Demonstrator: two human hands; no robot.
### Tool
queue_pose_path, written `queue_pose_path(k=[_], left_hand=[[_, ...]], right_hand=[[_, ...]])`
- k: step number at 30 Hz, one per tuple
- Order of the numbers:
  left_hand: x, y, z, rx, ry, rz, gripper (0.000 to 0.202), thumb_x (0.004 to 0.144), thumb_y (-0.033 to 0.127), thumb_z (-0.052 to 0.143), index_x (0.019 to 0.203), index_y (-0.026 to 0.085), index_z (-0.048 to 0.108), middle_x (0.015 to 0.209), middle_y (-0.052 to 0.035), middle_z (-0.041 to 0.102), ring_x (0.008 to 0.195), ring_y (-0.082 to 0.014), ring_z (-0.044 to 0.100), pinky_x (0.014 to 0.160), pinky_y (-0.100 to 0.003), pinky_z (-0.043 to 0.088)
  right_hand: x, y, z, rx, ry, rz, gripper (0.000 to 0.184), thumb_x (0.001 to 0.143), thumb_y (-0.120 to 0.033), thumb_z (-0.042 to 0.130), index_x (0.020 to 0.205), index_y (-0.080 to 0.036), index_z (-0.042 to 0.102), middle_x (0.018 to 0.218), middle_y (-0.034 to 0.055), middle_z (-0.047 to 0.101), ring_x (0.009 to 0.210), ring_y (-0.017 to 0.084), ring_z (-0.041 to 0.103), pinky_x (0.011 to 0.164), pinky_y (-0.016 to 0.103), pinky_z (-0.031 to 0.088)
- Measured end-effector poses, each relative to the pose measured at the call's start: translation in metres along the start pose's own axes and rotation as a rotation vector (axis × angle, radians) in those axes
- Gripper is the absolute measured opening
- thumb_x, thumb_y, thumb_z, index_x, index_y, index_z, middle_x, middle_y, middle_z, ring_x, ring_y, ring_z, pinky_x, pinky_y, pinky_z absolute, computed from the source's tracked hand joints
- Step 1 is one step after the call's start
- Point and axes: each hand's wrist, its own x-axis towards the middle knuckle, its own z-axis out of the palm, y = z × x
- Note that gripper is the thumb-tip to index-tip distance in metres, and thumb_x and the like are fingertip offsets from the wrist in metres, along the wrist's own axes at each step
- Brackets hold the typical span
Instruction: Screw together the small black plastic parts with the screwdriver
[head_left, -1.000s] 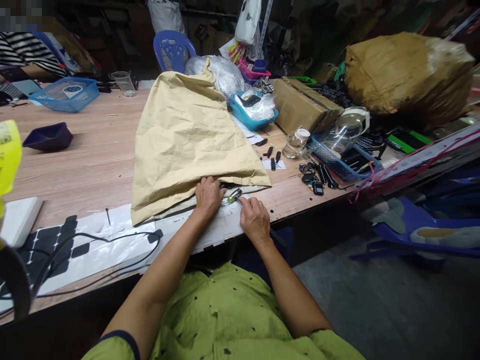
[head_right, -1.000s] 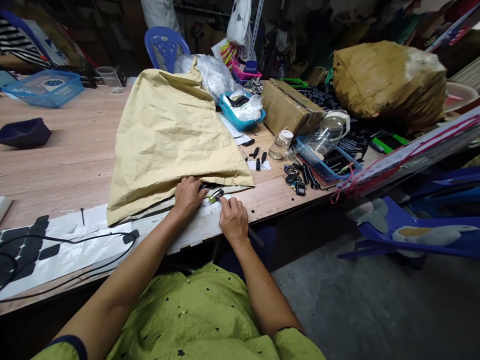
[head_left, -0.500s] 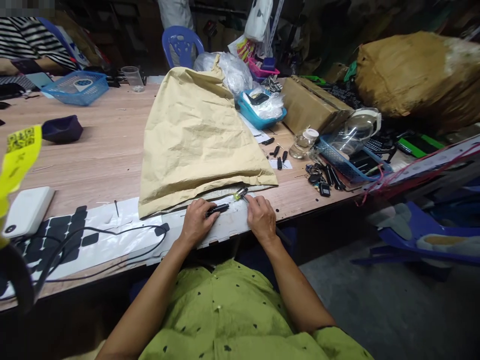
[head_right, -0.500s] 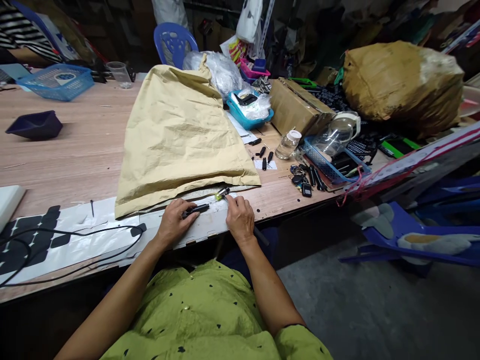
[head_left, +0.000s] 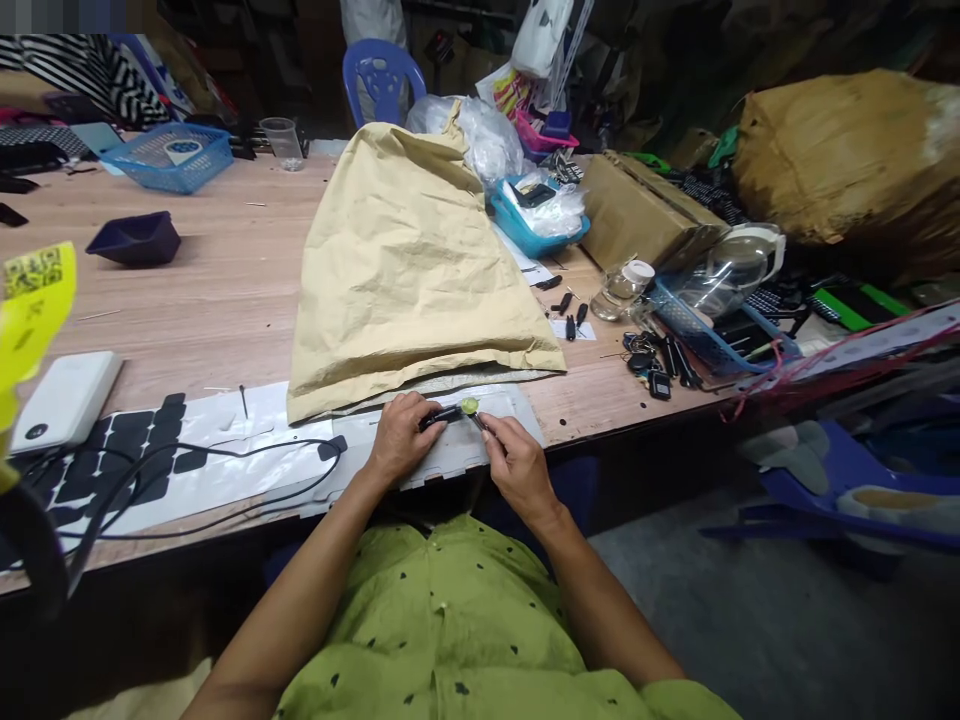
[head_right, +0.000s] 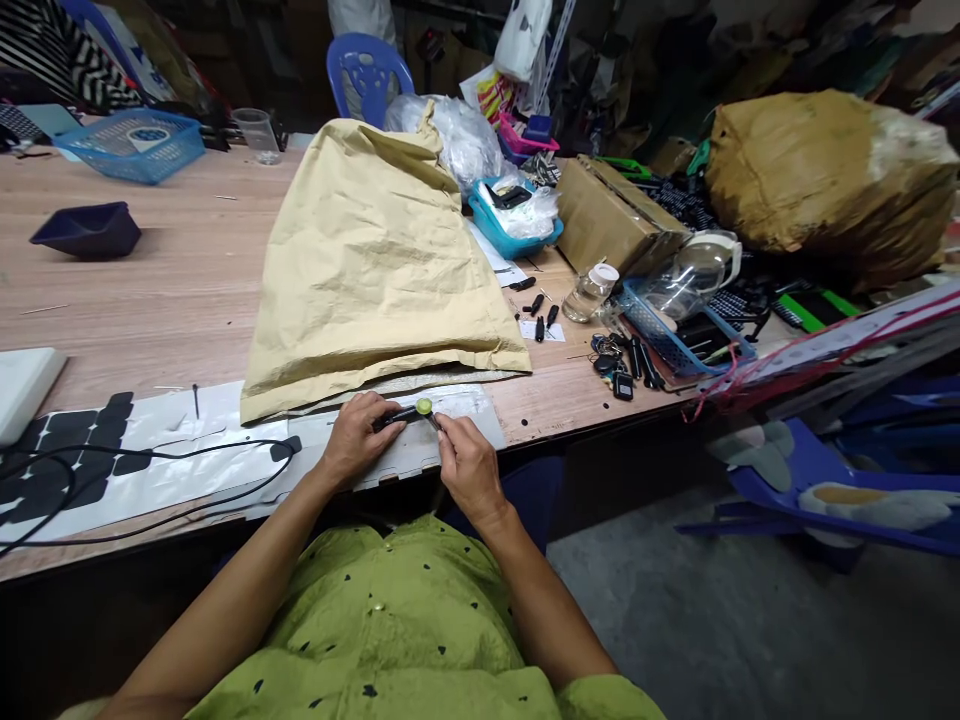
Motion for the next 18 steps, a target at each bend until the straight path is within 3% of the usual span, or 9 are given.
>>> queue_pose_path(k=[11,18], left_hand=[[0.000,0.004,0.002,-0.016,-0.005,-0.055,0.017,0.086,0.025,0.068,0.100,0.025,0.076,0.087,-0.0030,0.067,0.090,-0.0224,0.059,0.083,-0.036,0.045],[0.001,0.007,0.001,-0.030,-0.020,-0.072,0.016,0.084,0.026,0.069,0.098,0.024,0.075,0.088,-0.0029,0.067,0.091,-0.0233,0.059,0.084,-0.037,0.045]], right_hand=[[0.001,-0.015,0.009,0.025,-0.069,-0.008,0.033,0.099,-0.019,0.048,0.121,-0.023,0.072,0.098,0.0081,0.074,0.093,0.020,0.070,0.086,0.031,0.059],[0.014,0.009,0.001,-0.152,0.027,-0.019,0.032,0.100,-0.020,0.047,0.119,-0.022,0.072,0.098,0.0084,0.072,0.093,0.021,0.068,0.084,0.032,0.055]])
